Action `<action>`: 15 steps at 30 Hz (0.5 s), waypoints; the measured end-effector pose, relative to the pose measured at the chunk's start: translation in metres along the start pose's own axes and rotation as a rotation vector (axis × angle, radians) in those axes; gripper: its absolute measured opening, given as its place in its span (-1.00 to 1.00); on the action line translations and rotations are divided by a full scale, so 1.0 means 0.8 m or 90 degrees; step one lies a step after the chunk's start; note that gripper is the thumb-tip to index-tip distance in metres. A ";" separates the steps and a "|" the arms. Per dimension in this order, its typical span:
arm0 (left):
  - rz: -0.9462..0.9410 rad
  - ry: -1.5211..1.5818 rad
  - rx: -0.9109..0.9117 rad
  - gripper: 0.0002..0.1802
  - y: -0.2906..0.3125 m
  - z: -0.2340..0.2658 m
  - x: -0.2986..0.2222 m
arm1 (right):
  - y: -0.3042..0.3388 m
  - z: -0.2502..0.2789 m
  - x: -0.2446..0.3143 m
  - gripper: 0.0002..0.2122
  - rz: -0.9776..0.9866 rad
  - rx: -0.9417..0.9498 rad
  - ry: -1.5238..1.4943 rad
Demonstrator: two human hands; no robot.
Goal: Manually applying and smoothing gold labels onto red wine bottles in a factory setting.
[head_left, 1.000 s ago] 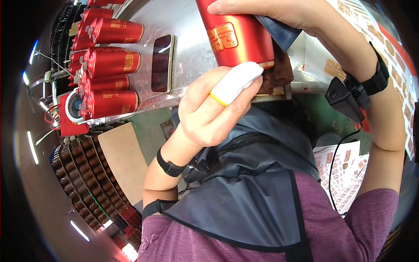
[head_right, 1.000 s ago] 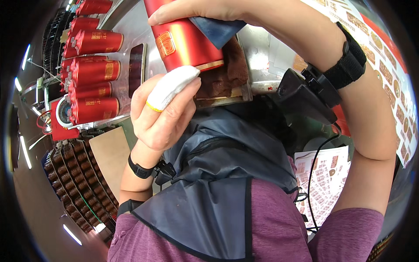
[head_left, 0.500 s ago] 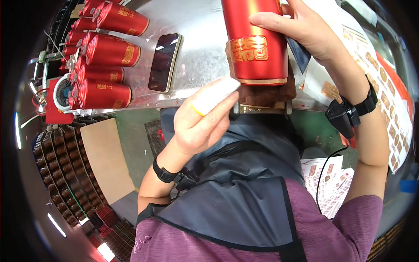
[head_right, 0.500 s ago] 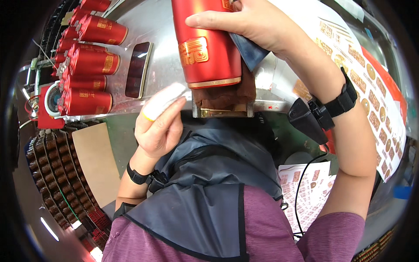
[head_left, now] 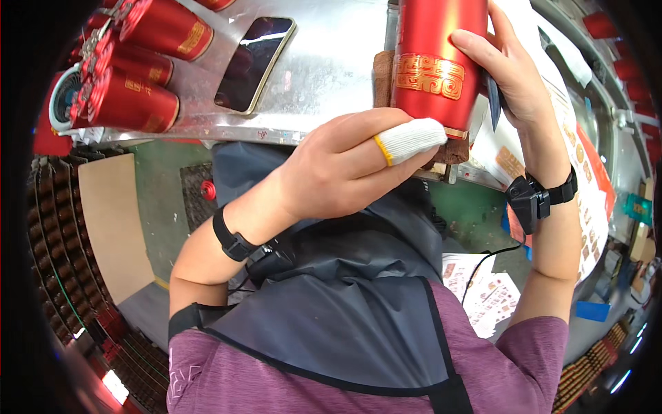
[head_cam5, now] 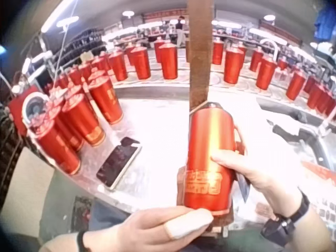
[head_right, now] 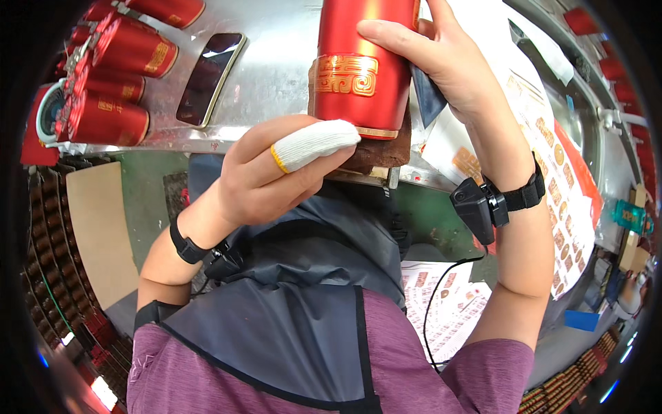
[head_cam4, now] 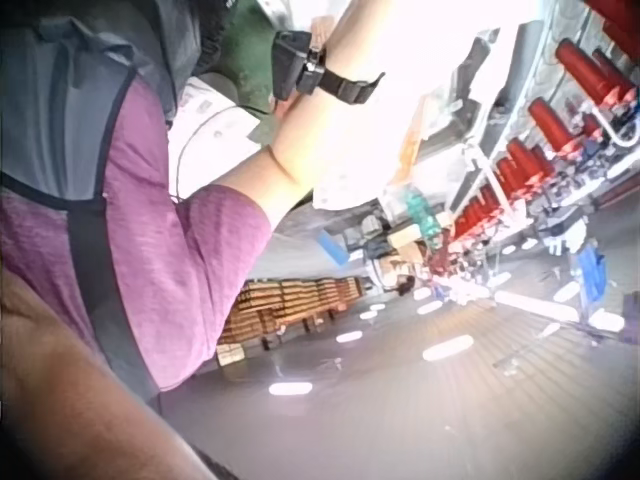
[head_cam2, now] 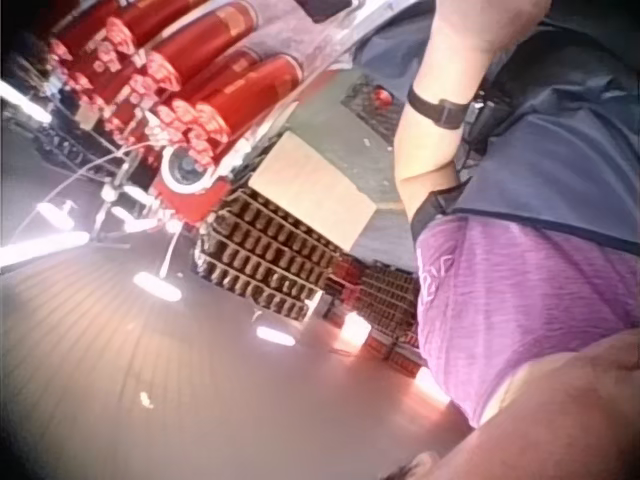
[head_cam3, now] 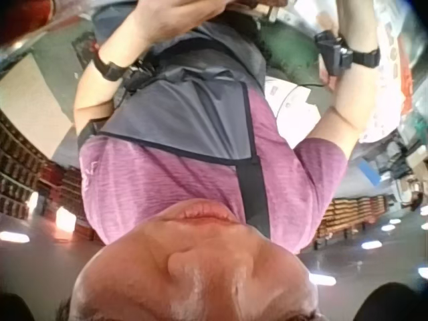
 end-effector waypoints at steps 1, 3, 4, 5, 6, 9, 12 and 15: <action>-0.016 0.000 -0.003 -0.54 0.000 0.000 0.000 | 0.001 -0.001 0.004 -0.26 -0.003 0.010 0.008; -0.008 0.009 -0.004 -0.57 0.007 0.006 0.007 | 0.001 0.001 0.001 -0.25 -0.100 0.036 -0.046; -0.006 -0.010 0.010 -0.58 0.013 0.008 0.010 | 0.003 -0.004 -0.007 -0.26 0.013 -0.005 0.014; -0.003 -0.028 0.026 -0.60 0.018 0.009 0.014 | 0.004 -0.012 -0.008 -0.26 0.008 0.004 0.019; 0.003 -0.020 0.019 -0.60 0.023 0.011 0.017 | 0.003 -0.024 -0.004 -0.32 0.017 -0.039 0.109; -0.023 0.048 -0.030 -0.60 0.017 0.003 0.016 | 0.000 0.023 -0.063 -0.49 -0.162 -0.039 -0.013; -0.062 0.037 -0.035 -0.59 0.003 -0.005 0.013 | -0.005 0.025 -0.067 -0.45 -0.193 0.025 0.009; -0.094 0.010 -0.030 -0.59 0.001 -0.011 0.010 | -0.004 0.034 -0.070 -0.46 -0.203 0.059 0.002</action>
Point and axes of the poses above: each hand's wrist, its own y-axis away from the middle knuckle, its own z-axis out of the back of the hand, x = y × z, the point moved 4 cm from there along -y, towards the middle knuckle
